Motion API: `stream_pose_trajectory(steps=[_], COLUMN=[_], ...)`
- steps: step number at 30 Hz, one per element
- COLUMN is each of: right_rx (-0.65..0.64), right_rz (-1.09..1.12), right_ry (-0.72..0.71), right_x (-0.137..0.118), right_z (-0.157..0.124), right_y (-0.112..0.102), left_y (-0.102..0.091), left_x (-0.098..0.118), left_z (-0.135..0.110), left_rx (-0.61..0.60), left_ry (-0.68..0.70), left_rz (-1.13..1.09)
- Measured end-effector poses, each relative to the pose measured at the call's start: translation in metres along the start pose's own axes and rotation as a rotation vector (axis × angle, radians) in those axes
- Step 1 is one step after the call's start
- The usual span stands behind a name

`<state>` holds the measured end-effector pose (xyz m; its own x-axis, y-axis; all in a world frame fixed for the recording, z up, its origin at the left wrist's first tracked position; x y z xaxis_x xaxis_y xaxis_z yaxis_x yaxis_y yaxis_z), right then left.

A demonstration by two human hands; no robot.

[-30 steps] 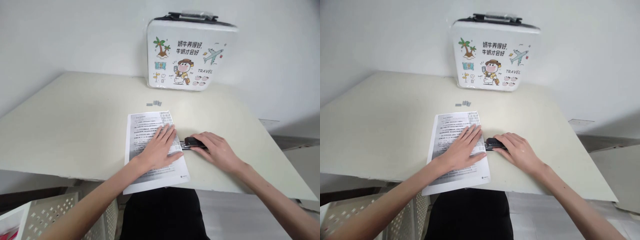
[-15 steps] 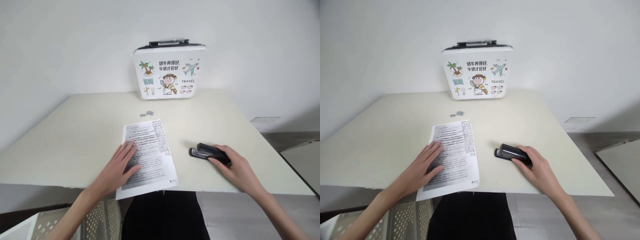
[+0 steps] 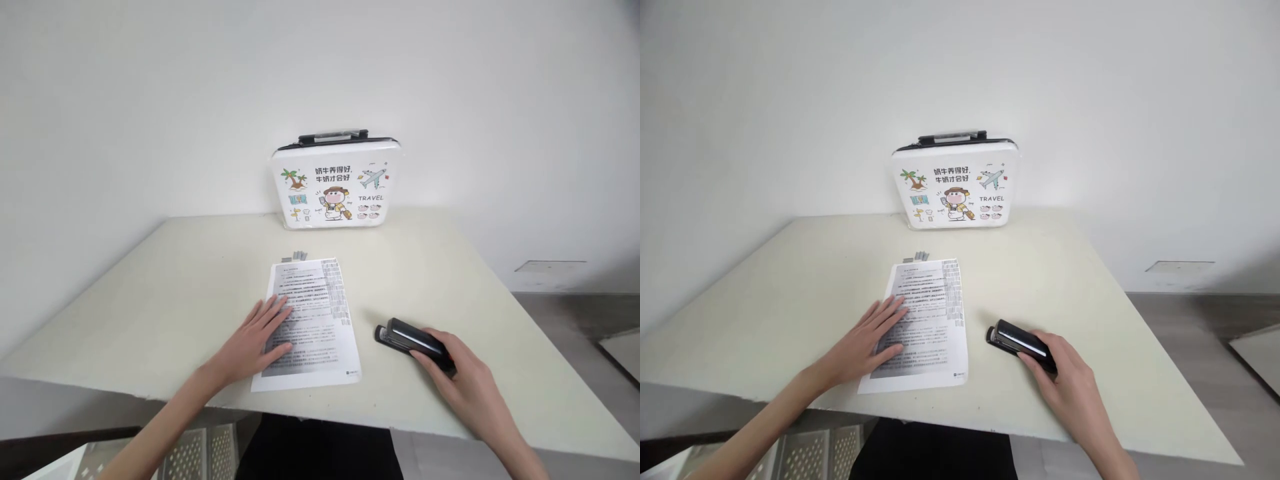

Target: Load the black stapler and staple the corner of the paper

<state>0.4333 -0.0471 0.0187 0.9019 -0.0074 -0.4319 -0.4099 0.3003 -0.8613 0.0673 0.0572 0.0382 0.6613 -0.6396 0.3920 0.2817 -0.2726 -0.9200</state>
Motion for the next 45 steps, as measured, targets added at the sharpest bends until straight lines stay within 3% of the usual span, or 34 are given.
stream_pose_trajectory(steps=[13, 19, 26, 34, 40, 45], right_rx=[-0.037, -0.086, -0.164, -0.067, 0.008, 0.012], right_rz=[0.028, 0.123, 0.240, 0.247, 0.157, 0.098], right_ry=[0.023, -0.051, -0.105, 0.104, 0.050, 0.037], right_x=[0.007, -0.019, -0.044, -0.014, -0.023, -0.025], right_z=[0.001, 0.018, 0.040, 0.031, 0.037, 0.038], right_y=[0.009, 0.009, 0.024, 0.014, 0.009, 0.010], left_y=[-0.028, -0.041, -0.053, -0.014, 0.003, 0.008], left_x=[-0.047, -0.054, -0.011, 0.064, 0.079, 0.083], left_z=[-0.009, -0.013, 0.020, 0.080, 0.110, 0.119], left_rx=[0.015, 0.058, 0.245, 0.092, 0.079, 0.061], left_ry=[0.038, 0.069, 0.130, 0.226, 0.201, 0.214], left_rz=[0.088, 0.039, -0.136, -0.374, -0.572, -0.606])
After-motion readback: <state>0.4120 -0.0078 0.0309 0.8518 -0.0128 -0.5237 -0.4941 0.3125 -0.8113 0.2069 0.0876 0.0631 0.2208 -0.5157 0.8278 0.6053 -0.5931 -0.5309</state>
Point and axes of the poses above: each hand's wrist, its own z-axis towards the middle knuckle, its own y-axis out of the palm, x = y × z, the point moved 9 cm from there along z, towards the middle knuckle, and after that the axes turned 15 degrees about -z, right-handed, at the moved point
